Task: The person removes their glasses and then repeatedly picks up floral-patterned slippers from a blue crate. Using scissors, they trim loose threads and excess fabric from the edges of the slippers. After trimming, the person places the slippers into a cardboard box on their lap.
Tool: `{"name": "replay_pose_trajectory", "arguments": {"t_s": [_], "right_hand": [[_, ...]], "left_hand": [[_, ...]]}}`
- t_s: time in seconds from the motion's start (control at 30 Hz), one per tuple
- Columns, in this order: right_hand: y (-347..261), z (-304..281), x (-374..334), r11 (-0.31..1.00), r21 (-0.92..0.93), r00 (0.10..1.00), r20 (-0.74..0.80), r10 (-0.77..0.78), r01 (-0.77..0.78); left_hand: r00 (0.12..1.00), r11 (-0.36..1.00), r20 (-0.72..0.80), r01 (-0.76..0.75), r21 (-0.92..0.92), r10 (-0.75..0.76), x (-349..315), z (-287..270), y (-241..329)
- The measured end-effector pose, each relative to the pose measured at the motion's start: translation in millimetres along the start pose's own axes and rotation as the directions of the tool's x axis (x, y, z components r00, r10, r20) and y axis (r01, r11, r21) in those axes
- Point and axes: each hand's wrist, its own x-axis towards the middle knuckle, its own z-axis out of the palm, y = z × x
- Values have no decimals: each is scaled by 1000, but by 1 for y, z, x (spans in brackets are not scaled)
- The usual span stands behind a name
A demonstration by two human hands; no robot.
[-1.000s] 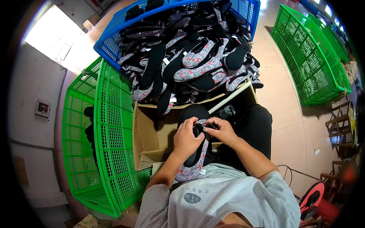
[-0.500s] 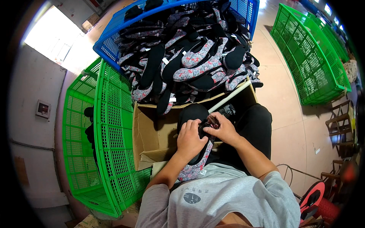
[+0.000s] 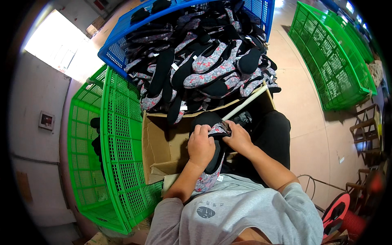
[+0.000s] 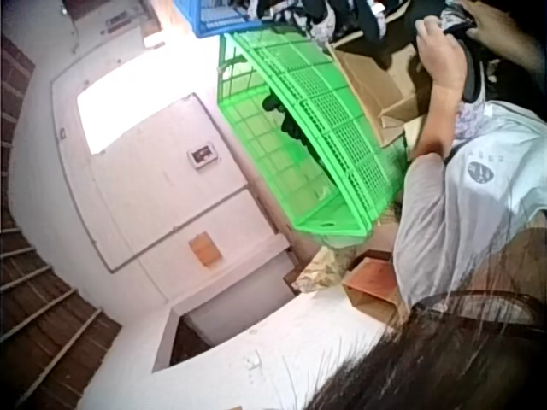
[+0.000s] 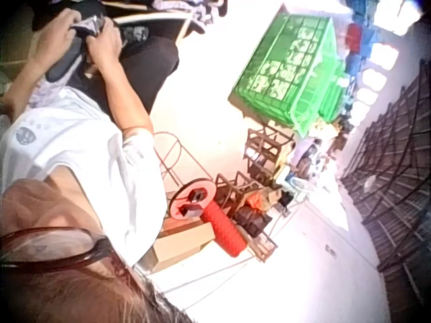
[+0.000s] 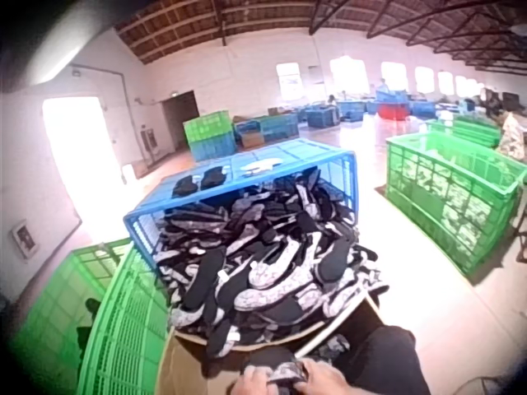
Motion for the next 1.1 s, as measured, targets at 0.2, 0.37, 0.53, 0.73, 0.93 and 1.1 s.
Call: {"name": "replay_pose_trajectory", "arguments": {"t_s": [0.2, 0.37, 0.53, 0.73, 0.93, 1.1], "right_hand": [[30, 17, 14, 984, 162, 998, -19, -66, 69], [33, 14, 17, 972, 217, 995, -48, -85, 94], [19, -5, 15, 960, 208, 978, -131, -164, 189], [15, -19, 14, 915, 228, 942, -118, -314, 333], [15, -26, 13, 903, 262, 940, -107, -324, 342], [15, -28, 8, 864, 373, 939, -68, -338, 339]], "left_hand": [[1000, 999, -6, -31, -14, 31, 0, 1, 7], [976, 977, 115, -197, 82, 187, 13, -2, 3], [931, 921, 70, -365, 138, 358, 12, 20, -13], [900, 895, 11, -436, 96, 437, 14, 15, -9], [872, 872, -43, -484, 82, 488, 16, 18, -9], [852, 851, -11, -523, 57, 524, 14, 16, -13]]}}
